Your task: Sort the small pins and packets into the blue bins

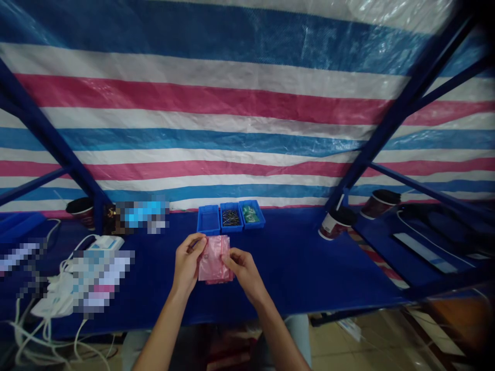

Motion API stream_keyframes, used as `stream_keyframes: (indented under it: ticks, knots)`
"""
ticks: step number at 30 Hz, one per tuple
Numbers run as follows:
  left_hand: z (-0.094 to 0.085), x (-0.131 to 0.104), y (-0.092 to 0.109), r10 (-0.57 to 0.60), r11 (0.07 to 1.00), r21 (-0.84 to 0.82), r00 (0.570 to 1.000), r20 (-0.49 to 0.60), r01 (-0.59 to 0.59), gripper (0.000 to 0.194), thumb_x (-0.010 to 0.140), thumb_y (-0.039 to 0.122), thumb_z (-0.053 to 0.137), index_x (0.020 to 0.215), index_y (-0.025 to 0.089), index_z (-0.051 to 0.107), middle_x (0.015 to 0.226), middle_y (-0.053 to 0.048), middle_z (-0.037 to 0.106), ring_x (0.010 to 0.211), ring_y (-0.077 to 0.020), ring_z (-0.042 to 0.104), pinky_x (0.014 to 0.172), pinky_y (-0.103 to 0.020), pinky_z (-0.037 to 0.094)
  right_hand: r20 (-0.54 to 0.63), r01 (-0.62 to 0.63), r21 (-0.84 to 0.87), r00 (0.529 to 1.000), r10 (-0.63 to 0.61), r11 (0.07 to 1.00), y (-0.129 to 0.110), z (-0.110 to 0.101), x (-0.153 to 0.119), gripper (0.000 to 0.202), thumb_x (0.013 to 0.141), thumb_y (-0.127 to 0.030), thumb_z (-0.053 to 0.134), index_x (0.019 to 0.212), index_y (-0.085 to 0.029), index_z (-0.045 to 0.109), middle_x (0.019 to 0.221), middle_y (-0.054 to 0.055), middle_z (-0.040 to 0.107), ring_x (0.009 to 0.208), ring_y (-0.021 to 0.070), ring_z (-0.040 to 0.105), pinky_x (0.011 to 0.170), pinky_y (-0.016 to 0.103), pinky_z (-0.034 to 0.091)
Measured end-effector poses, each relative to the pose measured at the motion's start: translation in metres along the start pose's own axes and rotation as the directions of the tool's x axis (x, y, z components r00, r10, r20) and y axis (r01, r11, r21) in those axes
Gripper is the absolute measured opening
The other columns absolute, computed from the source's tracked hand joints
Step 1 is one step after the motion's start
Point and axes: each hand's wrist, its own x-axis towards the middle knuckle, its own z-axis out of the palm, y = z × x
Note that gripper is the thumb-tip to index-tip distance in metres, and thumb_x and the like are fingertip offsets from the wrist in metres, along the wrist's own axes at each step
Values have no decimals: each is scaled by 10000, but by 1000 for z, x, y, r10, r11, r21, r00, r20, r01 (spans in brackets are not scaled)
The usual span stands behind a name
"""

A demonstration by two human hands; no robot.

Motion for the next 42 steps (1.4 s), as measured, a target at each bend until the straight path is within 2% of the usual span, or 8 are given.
stream_keyframes:
  ticks: [7, 11, 15, 20, 23, 26, 31, 42]
  knots:
    - [-26, 0, -19, 166, 923, 315, 967, 191, -221, 399, 911, 384, 611, 1286, 249, 589, 1109, -80, 676, 956, -205, 661, 789, -302, 548, -62, -98, 103, 993, 105, 990, 5, -10, 8, 392, 744, -490, 775, 662, -139, 622, 603, -19, 539, 543, 87, 432, 538, 216, 318]
    - [-38, -4, -18, 378, 592, 508, 772, 511, -626, 325, 929, 208, 544, 1202, 305, 692, 1313, -88, 586, 1241, -259, 522, 1011, -445, 469, -53, -188, 164, 979, 199, 968, 3, -11, 10, 399, 711, -492, 795, 665, -146, 601, 592, -23, 543, 499, 78, 436, 490, 204, 310]
    - [-33, -8, -9, 456, 444, 451, 628, 630, -774, 312, 893, 149, 581, 1056, 342, 764, 1226, -72, 650, 1234, -271, 515, 1023, -489, 450, 61, -247, 55, 968, 244, 967, -5, -11, 12, 450, 761, -576, 728, 656, -165, 579, 505, -42, 507, 424, 84, 426, 445, 212, 319]
    - [-15, -3, 2, 418, 607, 493, 778, 469, -624, 131, 871, 279, 666, 856, 225, 784, 834, -77, 725, 833, -227, 650, 792, -351, 523, -2, 3, -315, 1000, -4, 949, -31, -21, 14, 467, 897, -583, 568, 713, -160, 642, 599, -9, 589, 531, 111, 498, 518, 224, 368]
    - [-4, 2, 9, 272, 749, 498, 888, 371, -437, 206, 840, 355, 703, 776, 169, 765, 732, -56, 703, 679, -183, 628, 670, -277, 497, 63, 173, -345, 985, -161, 923, -46, -23, 15, 334, 894, -493, 616, 969, -179, 702, 913, 31, 685, 778, 159, 588, 682, 249, 436]
    - [6, 5, 12, 115, 888, 394, 943, 313, -239, 283, 793, 418, 738, 817, 136, 751, 747, -54, 717, 682, -187, 642, 653, -262, 500, 138, 174, -288, 981, -139, 942, -48, -19, 19, 291, 859, -459, 672, 882, -171, 710, 792, 13, 661, 709, 153, 570, 643, 246, 415]
    - [12, 4, 15, -30, 968, 245, 954, 298, -46, 409, 809, 440, 719, 1082, 135, 709, 943, -76, 750, 850, -224, 683, 750, -286, 532, 38, 100, -131, 995, -95, 986, -31, -17, 30, 333, 835, -473, 696, 738, -156, 665, 633, -10, 589, 565, 121, 506, 566, 237, 380]
    - [4, 6, 15, -13, 952, 294, 949, 316, -84, 295, 795, 422, 730, 866, 135, 726, 813, -33, 723, 756, -188, 646, 706, -253, 489, 90, 36, -12, 995, -35, 999, -37, -10, 35, 377, 772, -523, 741, 729, -157, 665, 646, -10, 600, 591, 124, 519, 589, 237, 413]
